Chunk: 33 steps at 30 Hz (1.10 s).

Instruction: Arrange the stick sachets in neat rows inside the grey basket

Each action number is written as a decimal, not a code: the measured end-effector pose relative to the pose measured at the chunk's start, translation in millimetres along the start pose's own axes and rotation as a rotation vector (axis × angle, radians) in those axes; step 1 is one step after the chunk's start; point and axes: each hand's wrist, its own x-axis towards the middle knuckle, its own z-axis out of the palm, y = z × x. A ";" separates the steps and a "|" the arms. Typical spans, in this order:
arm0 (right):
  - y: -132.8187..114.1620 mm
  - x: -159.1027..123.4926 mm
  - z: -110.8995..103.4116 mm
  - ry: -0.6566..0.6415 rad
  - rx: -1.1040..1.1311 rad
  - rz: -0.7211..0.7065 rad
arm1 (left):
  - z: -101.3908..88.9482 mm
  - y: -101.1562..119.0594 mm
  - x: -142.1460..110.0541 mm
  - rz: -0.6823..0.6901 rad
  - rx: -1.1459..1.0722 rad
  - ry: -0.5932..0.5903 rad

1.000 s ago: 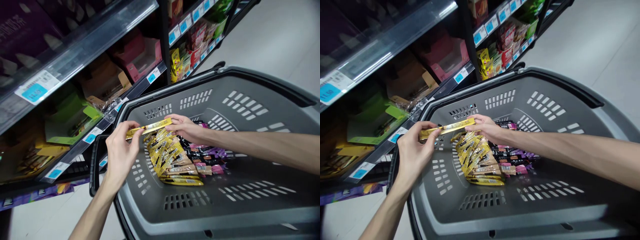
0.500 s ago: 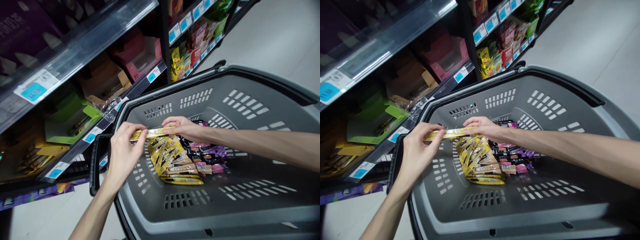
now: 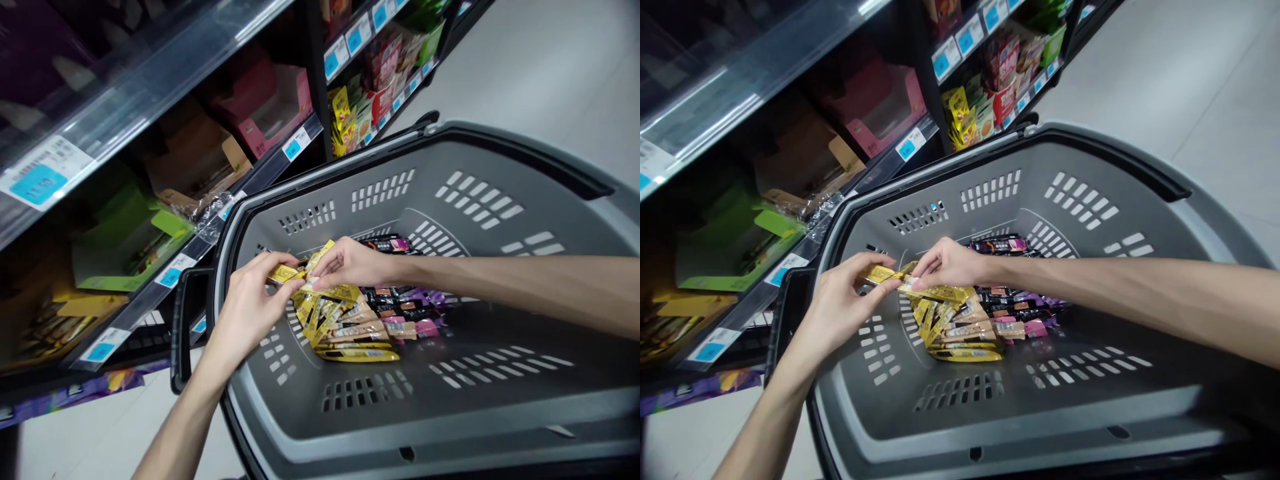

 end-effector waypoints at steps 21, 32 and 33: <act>-4.9 1.0 -15.0 -0.332 -0.071 0.165 | -0.8 2.7 -2.8 -0.008 -0.075 -0.003; -4.3 6.3 -39.6 -0.162 -0.270 0.102 | 3.0 4.3 -1.2 0.155 -0.066 -0.262; -6.6 6.0 -36.7 -0.176 -0.301 0.082 | 3.0 4.2 -1.5 0.146 -0.050 -0.256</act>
